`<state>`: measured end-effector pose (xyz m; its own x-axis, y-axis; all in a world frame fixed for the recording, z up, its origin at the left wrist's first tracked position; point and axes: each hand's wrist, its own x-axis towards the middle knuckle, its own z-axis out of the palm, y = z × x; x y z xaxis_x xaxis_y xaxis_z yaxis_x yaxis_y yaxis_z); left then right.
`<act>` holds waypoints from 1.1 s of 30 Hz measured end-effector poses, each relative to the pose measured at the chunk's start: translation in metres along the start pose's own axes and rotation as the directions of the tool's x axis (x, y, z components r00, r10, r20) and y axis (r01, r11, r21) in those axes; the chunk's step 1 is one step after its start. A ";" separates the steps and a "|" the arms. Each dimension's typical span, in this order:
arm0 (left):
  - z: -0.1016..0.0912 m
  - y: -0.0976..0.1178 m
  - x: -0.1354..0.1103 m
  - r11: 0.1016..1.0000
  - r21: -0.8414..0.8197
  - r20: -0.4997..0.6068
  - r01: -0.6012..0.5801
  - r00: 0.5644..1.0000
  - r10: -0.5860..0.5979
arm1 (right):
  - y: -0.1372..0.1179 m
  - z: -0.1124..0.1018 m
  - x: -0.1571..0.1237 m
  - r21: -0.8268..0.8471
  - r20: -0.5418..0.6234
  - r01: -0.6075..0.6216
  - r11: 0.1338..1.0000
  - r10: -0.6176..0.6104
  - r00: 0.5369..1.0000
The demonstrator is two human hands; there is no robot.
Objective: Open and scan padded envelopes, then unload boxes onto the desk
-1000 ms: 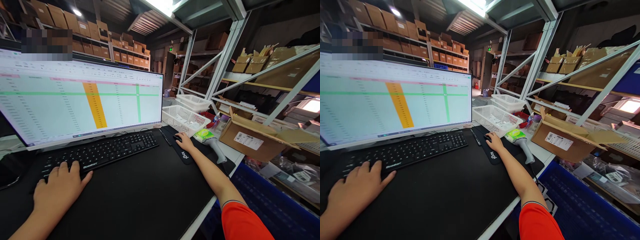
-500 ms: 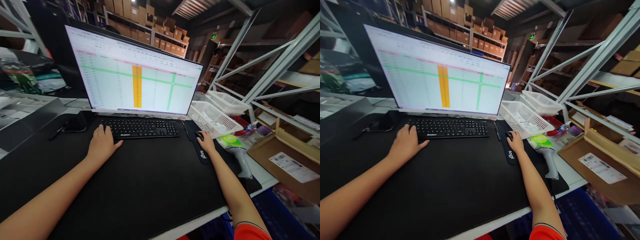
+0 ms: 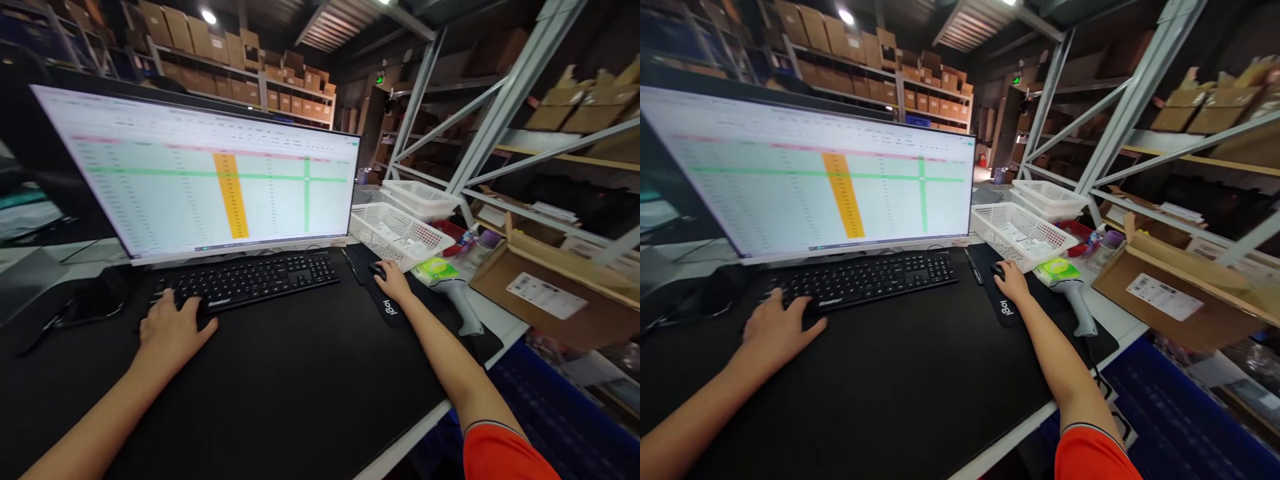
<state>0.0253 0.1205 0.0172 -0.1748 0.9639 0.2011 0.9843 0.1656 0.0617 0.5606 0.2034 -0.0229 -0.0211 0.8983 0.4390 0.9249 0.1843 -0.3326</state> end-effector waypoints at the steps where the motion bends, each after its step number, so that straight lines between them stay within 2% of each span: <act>1: 0.001 0.000 0.000 0.999 0.030 -0.016 -0.017 1.000 0.018 | -0.002 -0.001 0.000 0.001 0.006 -0.006 1.000 0.006 1.000; 7: -0.005 0.006 -0.007 0.985 0.159 -0.083 -0.062 0.994 0.076 | -0.006 -0.006 0.001 0.030 0.043 -0.031 0.999 0.030 0.999; 23: -0.020 0.010 -0.008 0.991 0.109 -0.031 -0.073 0.997 0.076 | -0.004 -0.004 0.001 0.041 0.039 -0.021 0.999 0.019 0.999; 33: -0.020 0.010 -0.006 0.989 0.120 -0.008 -0.082 0.996 0.084 | -0.005 -0.006 -0.001 0.034 0.022 -0.021 0.999 0.020 1.000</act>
<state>0.0360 0.1120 0.0359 -0.0918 0.9726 0.2134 0.9913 0.1096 -0.0731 0.5580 0.1995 -0.0162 -0.0107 0.9105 0.4133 0.9117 0.1786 -0.3700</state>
